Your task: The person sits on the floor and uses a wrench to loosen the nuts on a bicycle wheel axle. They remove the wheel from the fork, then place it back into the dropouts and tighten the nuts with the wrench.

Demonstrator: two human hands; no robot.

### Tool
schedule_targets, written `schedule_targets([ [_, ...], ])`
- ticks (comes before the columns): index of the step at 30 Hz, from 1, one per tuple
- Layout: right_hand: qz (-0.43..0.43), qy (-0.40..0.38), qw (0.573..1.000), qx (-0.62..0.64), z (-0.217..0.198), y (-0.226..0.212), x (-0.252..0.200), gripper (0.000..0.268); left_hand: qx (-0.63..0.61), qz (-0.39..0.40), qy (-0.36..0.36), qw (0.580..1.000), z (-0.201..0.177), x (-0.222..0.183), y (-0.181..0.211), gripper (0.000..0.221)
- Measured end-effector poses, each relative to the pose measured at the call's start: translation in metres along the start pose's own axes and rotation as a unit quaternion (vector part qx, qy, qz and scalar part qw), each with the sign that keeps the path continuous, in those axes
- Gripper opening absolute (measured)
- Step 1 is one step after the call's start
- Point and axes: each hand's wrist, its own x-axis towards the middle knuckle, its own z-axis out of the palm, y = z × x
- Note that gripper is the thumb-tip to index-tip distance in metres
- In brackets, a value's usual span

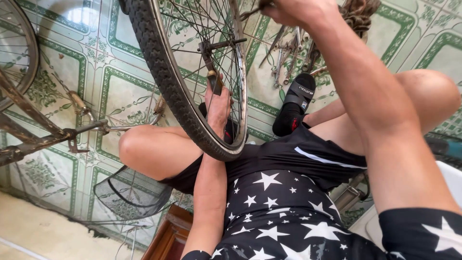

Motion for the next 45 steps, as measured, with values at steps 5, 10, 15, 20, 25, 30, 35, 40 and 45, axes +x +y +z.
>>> schedule_targets([
  [5,0.163,-0.045,0.971,0.17,-0.033,-0.062,-0.061,0.03,0.208,-0.001,0.052,0.977,0.02,-0.018,0.032,0.041],
  [10,0.222,-0.072,0.935,0.266,-0.031,-0.109,-0.071,0.035,0.416,0.171,0.081,0.889,0.028,-0.029,0.032,0.03],
  [15,0.253,-0.079,0.936,0.233,-0.033,-0.125,-0.066,0.034,0.423,0.193,0.047,0.884,0.02,-0.017,-0.01,0.02],
  [20,0.244,-0.085,0.939,0.229,-0.035,-0.118,-0.059,0.034,0.375,0.211,0.023,0.903,0.018,-0.016,-0.035,0.013],
  [25,0.231,-0.122,0.943,0.204,-0.041,-0.119,-0.055,0.033,0.461,0.278,-0.021,0.842,0.011,0.001,-0.058,0.014],
  [30,0.25,-0.151,0.935,0.2,-0.049,-0.127,-0.047,0.028,0.245,0.095,-0.001,0.965,0.016,-0.001,-0.054,0.026],
  [35,0.261,-0.146,0.931,0.21,-0.044,-0.127,-0.039,0.028,0.355,0.339,-0.003,0.872,0.019,0.0,-0.032,0.033],
  [40,0.231,-0.14,0.951,0.149,-0.017,-0.133,-0.044,0.03,0.367,0.158,-0.001,0.917,0.017,-0.009,-0.027,0.033],
  [45,0.235,-0.025,0.95,0.204,0.001,-0.138,-0.058,0.029,0.424,0.098,0.026,0.9,0.019,-0.005,-0.016,0.032],
])
